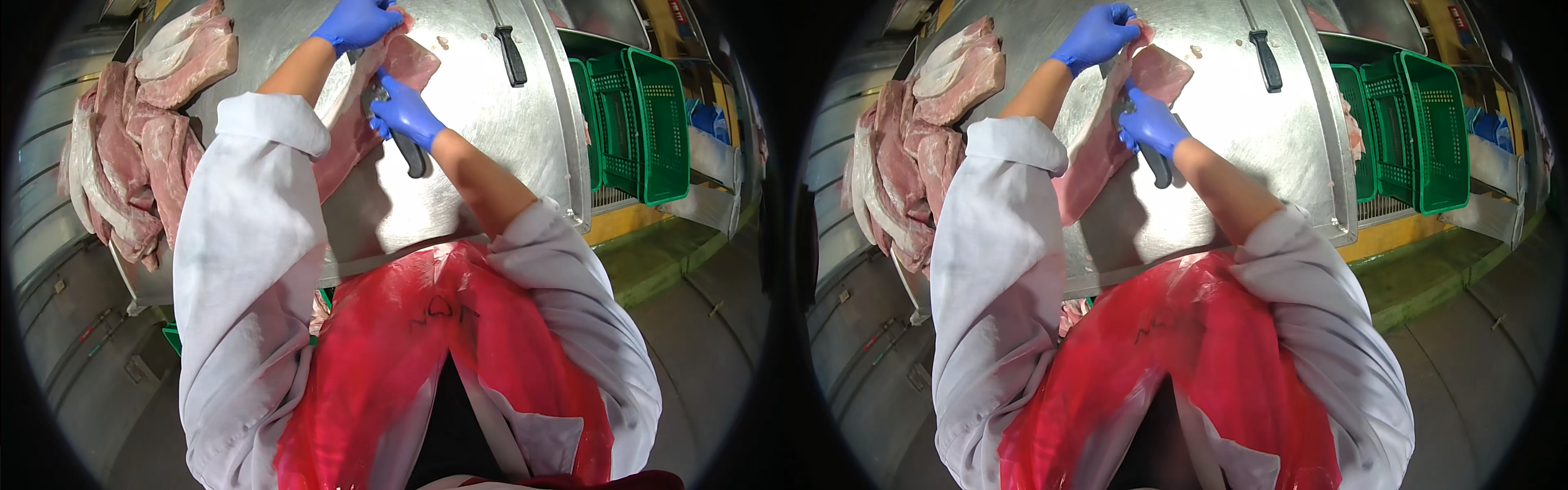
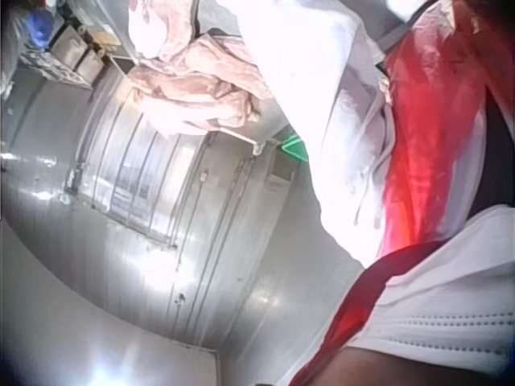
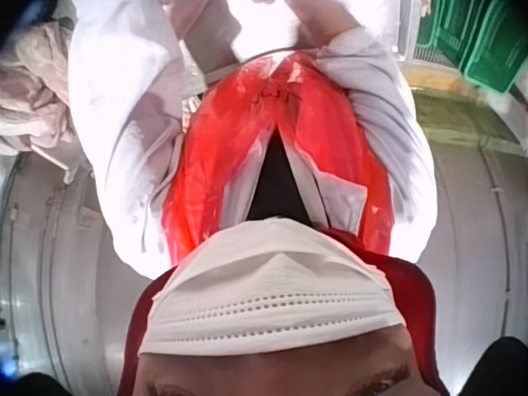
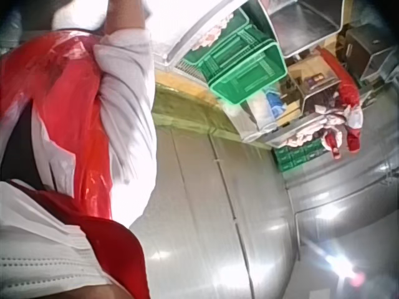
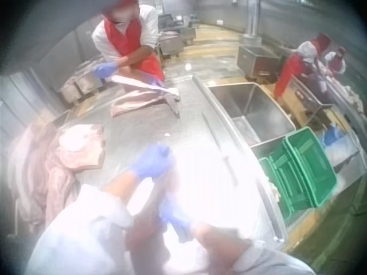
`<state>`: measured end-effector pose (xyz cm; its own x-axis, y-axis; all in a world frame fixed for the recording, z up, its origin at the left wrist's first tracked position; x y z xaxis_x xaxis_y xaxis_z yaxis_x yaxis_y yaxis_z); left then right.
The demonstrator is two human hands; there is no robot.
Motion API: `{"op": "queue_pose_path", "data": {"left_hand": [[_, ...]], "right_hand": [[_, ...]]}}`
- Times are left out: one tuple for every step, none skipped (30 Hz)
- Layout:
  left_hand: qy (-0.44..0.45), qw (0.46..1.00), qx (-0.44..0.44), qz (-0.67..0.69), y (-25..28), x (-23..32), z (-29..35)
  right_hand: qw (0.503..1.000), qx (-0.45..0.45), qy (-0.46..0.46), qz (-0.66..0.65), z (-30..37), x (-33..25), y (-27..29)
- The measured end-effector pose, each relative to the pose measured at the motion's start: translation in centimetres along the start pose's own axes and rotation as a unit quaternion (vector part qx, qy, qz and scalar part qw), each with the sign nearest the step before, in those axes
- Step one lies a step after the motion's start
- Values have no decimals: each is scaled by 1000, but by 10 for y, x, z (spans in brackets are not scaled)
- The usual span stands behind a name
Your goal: The person trims fat and connective tissue from large cuts of raw meat using a knife. They repeatedly lift and reposition the meat, slice off fat layers, and place the trimmed pieces into green crates on the stainless steel table.
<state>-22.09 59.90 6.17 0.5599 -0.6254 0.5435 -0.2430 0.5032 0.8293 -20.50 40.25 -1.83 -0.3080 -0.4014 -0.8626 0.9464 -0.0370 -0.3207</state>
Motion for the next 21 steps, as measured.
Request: {"op": "queue_pose_path", "data": {"left_hand": [[11,999,-1,34,5,8,4],[23,997,-1,68,11,15,8],[34,994,-1,103,14,14,13],[24,989,18,143,17,8,17],[11,983,37,181,19,0,18],[-3,974,55,220,19,-5,21],[9,977,46,210,25,7,29],[22,979,38,199,33,18,35],[28,982,30,184,43,36,42],[13,986,50,160,53,50,49],[-3,986,51,156,60,54,52],[-10,987,52,154,66,50,55],[-18,987,53,152,73,46,60],[-21,982,74,174,77,41,65],[-24,975,101,196,85,36,73],[-27,967,130,217,94,31,82],[-24,970,129,206,104,37,94],[-21,973,125,195,116,49,110],[-17,975,122,183,124,55,126],[-82,968,86,223,101,65,96],[-97,961,103,238,111,65,105]], "right_hand": [[1000,10,-10,6,4,-7,-8],[1000,19,-20,11,9,-10,-15],[998,4,-23,64,31,-4,-25],[992,-14,-26,119,65,7,-34],[984,-31,-28,174,83,13,-40],[986,-34,-22,159,79,16,-42],[990,-33,-21,139,72,19,-41],[992,-32,-20,119,62,22,-39],[995,-11,-43,90,38,16,-39],[995,7,-32,89,15,11,-39],[995,19,-22,91,2,8,-44],[991,7,-17,131,9,14,-52],[985,-6,-11,171,29,26,-61],[978,-14,-7,210,52,35,-69],[979,-45,-62,187,84,35,-84],[982,-63,-42,172,100,41,-92],[985,-80,-23,154,109,46,-97],[983,-79,-17,163,95,46,-99],[982,-80,-10,172,70,45,-100],[996,-13,-34,76,49,33,-87],[994,-9,-32,106,42,31,-94]]}}
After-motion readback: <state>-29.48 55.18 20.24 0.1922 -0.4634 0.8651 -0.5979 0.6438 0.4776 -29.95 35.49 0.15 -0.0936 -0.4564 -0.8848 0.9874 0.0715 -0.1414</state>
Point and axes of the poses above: each hand's wrist, its own z-axis away from the middle knuckle, its own y-axis out of the back of the hand, x = y × z, the point moved 4 cm from there along -z, towards the middle knuckle, and after that the axes turned 2 degrees about -x, right-handed, at the moved point
